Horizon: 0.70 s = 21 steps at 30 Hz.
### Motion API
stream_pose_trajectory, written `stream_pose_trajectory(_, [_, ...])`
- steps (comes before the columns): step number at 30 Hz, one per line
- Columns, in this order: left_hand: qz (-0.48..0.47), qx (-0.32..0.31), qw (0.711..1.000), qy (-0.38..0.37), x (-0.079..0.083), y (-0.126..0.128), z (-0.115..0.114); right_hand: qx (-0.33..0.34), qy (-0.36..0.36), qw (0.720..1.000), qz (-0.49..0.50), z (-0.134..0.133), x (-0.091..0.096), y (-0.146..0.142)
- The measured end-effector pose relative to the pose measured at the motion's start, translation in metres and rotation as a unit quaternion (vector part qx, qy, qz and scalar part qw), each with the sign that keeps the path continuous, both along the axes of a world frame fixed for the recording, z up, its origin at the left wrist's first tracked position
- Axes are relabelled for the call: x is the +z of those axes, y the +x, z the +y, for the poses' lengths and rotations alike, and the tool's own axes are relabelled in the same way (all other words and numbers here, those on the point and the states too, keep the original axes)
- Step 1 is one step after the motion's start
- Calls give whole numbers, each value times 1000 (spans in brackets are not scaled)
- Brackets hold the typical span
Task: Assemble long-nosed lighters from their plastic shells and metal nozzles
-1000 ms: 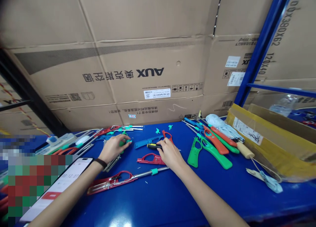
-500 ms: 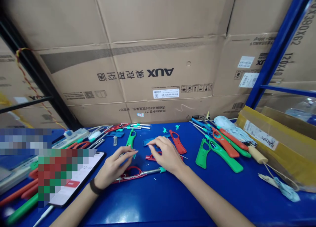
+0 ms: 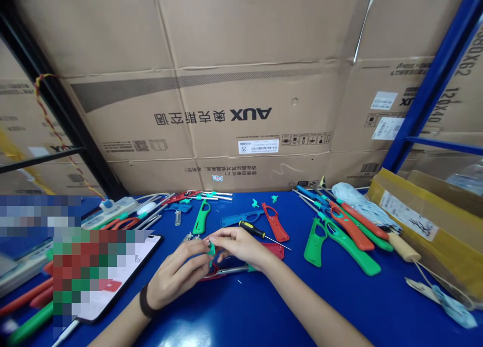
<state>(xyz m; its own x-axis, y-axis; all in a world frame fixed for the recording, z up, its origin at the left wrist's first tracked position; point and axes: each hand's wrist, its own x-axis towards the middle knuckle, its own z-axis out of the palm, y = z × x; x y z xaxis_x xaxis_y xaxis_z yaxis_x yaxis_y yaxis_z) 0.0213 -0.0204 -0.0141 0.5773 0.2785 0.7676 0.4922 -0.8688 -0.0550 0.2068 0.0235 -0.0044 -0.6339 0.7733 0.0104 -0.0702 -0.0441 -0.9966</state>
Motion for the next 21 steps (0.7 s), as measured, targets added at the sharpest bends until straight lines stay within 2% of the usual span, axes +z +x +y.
stream_pose_trajectory(4, [-14, 3, 1000, -3, -2, -5, 3, -25, -18, 999, 8, 3, -2, 4])
stream_pose_trajectory(8, [-10, 32, 999, -30, 2, -13, 8, -38, 11, 999, -27, 5, -3, 8])
stream_pose_trajectory(12, [17, 56, 994, -88, 6, -21, 4, -37, 120, 988, -89, -2, -5, 9])
stream_pose_trajectory(16, [42, 95, 988, -114, 2, -24, -15, -23, 248, 953, -173, -14, -5, 7])
stream_pose_trajectory(21, [-21, 255, 953, -161, -11, -26, -38, -37, 347, 900, -260, -20, -1, 6])
